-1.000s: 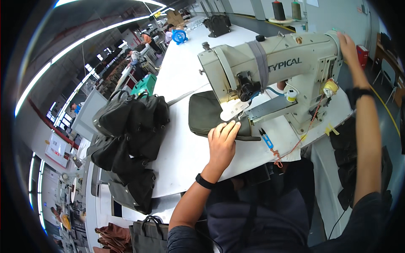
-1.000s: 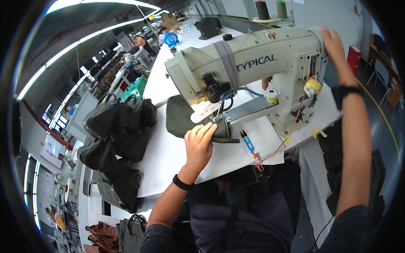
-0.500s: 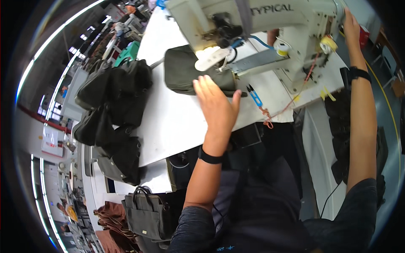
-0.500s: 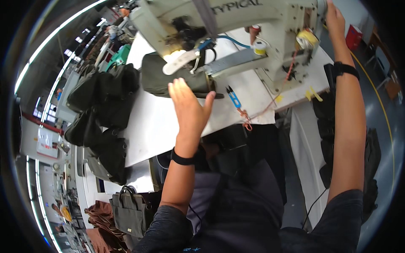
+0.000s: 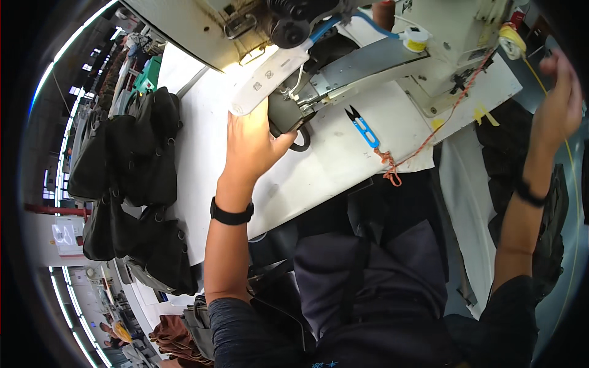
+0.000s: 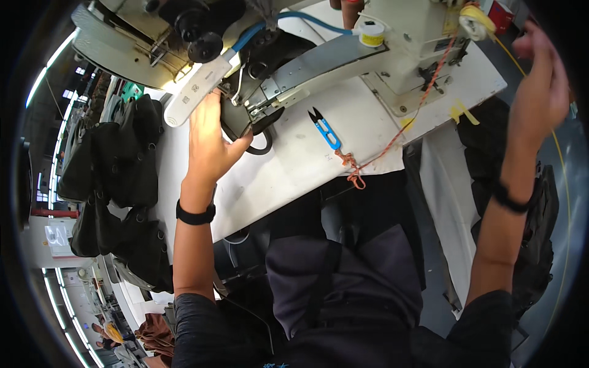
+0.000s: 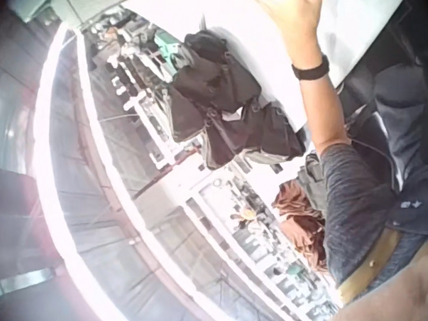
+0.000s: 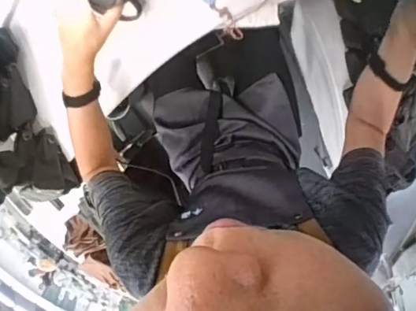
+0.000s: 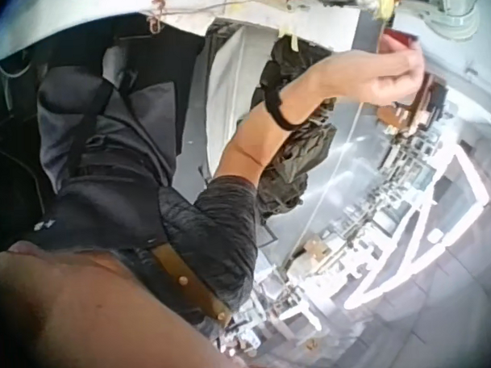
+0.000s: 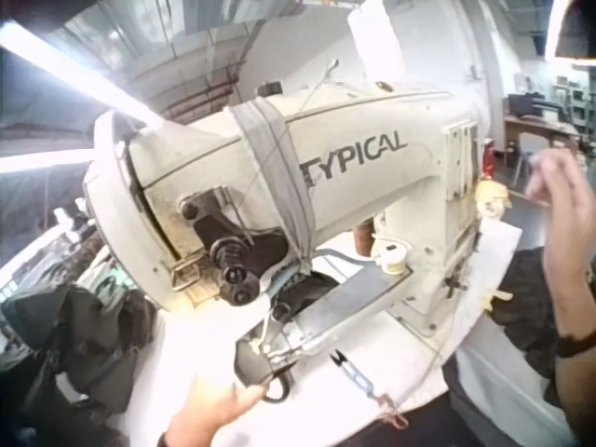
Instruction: The person operates an industrial sewing machine to stitch a green fabric bag. They guide the bag under the needle, aligning the zipper and edges, and sew along the seams. The person handles the bag to position it for stitching and inspects the work periodically.
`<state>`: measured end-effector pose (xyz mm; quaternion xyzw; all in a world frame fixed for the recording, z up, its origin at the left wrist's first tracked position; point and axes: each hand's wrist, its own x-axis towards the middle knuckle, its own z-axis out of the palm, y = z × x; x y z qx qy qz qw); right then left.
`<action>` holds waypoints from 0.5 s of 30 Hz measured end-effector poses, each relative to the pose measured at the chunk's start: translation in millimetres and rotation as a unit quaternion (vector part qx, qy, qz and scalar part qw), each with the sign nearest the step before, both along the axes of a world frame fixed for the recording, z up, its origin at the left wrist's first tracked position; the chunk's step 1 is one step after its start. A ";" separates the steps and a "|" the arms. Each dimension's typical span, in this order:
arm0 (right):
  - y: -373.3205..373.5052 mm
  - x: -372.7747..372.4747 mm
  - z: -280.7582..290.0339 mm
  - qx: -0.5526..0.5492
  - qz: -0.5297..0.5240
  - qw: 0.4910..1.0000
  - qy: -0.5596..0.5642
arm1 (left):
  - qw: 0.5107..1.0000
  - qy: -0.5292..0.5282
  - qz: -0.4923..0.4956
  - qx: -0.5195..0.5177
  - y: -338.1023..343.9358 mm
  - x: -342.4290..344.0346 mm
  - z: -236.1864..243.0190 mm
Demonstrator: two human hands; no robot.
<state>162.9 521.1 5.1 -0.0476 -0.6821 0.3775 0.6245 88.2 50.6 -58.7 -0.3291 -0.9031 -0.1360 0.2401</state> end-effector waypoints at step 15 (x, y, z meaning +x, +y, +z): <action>-269.3 -74.7 -65.3 -0.063 0.461 0.877 -0.122 | 0.974 0.034 -0.048 0.220 8.7 22.7 -19.6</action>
